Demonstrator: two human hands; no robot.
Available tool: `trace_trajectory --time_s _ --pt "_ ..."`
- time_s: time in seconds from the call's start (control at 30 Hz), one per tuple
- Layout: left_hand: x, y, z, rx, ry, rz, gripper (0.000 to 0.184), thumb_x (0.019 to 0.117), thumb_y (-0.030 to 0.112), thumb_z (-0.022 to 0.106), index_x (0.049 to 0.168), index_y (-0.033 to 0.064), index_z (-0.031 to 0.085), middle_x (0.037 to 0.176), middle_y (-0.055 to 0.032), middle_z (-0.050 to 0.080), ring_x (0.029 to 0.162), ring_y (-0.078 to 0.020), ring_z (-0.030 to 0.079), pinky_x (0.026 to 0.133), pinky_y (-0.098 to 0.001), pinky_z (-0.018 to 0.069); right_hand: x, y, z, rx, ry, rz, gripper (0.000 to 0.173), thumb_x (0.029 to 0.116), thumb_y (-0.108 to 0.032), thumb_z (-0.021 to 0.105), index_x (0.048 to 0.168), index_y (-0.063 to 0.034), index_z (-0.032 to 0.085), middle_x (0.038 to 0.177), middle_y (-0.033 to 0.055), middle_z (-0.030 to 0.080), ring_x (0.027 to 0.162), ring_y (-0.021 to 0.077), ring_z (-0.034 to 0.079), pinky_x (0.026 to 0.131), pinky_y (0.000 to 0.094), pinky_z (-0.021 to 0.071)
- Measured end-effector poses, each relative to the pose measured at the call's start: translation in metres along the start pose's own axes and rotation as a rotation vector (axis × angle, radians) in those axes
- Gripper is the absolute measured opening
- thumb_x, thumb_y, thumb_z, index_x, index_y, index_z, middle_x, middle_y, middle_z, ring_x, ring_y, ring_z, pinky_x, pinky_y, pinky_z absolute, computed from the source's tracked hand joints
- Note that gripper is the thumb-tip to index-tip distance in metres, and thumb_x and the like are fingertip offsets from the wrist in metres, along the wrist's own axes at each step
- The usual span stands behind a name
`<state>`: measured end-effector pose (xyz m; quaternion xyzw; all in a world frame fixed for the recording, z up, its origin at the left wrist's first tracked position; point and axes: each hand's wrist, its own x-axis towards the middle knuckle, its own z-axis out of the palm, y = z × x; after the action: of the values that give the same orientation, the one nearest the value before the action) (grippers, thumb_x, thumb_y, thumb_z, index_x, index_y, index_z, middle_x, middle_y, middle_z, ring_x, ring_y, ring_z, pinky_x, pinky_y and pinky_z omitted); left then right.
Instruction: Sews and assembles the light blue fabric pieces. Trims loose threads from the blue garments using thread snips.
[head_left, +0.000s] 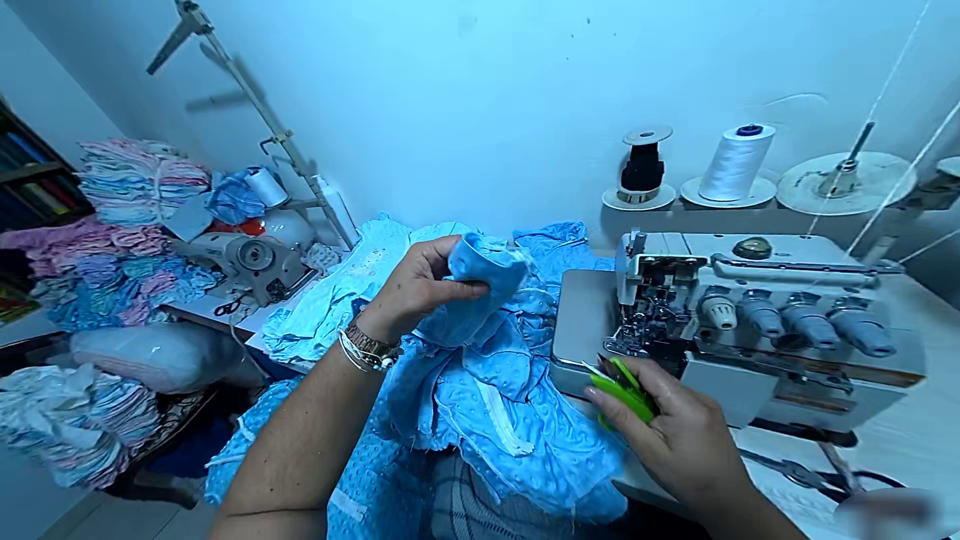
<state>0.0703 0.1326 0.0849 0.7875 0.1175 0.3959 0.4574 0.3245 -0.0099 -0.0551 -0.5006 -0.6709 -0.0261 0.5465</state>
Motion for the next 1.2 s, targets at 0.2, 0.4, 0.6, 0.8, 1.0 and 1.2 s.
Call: trace_trajectory --time_s 0.2,0.4,0.6,0.8,1.0,1.2 --pt "-0.011 0.004 0.016 0.05 -0.151 0.038 0.02 0.0822 -0.009 0.071 0.095 0.0059 0.066 0.087 0.0057 0.072 0.082 0.0005 0.068 0.076 -0.0189 0.0578 0.075 -0.03 -0.017 -0.172 0.054 -0.275 0.04 0.1028 -0.035 0.058 0.117 0.0009 0.068 0.099 0.0168 0.072 0.087 0.0295 0.07 0.072 0.0453 0.057" --pt "-0.018 -0.002 0.025 0.012 -0.216 0.038 0.019 0.0828 -0.01 0.072 0.094 0.0035 0.066 0.086 0.0049 0.071 0.081 0.0007 0.067 0.075 -0.0176 0.0568 0.091 -0.035 -0.011 -0.148 -0.043 -0.532 0.035 0.1017 -0.032 0.056 0.116 -0.0027 0.07 0.091 0.0093 0.07 0.082 0.0216 0.066 0.069 0.0346 0.0543" --pt "-0.02 -0.01 0.027 0.016 -0.306 0.074 0.011 0.0861 -0.007 0.065 0.094 0.0012 0.067 0.085 0.0049 0.067 0.079 0.0033 0.062 0.071 -0.0137 0.0518 0.075 -0.043 -0.002 0.089 0.021 -0.617 0.033 0.1066 -0.032 0.055 0.113 -0.0006 0.063 0.09 0.0065 0.066 0.084 0.0066 0.064 0.076 0.0178 0.0533" --pt "-0.036 -0.002 0.017 0.521 -0.686 -0.138 0.014 0.0803 0.002 0.079 0.094 0.0013 0.074 0.085 -0.0061 0.072 0.077 -0.011 0.067 0.069 -0.0308 0.056 0.06 -0.055 -0.022 0.55 0.208 -0.238 0.024 0.1059 -0.043 0.053 0.122 -0.0281 0.065 0.1 -0.0147 0.073 0.074 -0.0021 0.068 0.062 0.0149 0.0573" --pt "-0.017 0.003 0.025 0.751 -0.595 -0.411 0.04 0.0886 0.023 0.081 0.117 -0.0014 0.07 0.105 -0.0172 0.073 0.097 -0.0288 0.07 0.09 -0.0511 0.0556 0.054 -0.031 -0.029 0.387 0.253 -0.167 0.023 0.0989 -0.035 0.068 0.119 -0.0254 0.062 0.097 -0.0171 0.068 0.079 -0.0035 0.066 0.068 0.0145 0.0573" --pt "0.06 -0.068 0.092 1.036 -0.347 -0.339 0.033 0.0877 0.011 0.075 0.116 -0.0051 0.069 0.119 -0.0245 0.065 0.113 -0.0411 0.064 0.092 -0.0598 0.0537 0.042 -0.026 -0.021 0.35 0.221 -0.145 0.024 0.0971 -0.034 0.071 0.117 -0.0233 0.063 0.098 -0.0149 0.066 0.08 -0.004 0.065 0.068 0.0149 0.058"
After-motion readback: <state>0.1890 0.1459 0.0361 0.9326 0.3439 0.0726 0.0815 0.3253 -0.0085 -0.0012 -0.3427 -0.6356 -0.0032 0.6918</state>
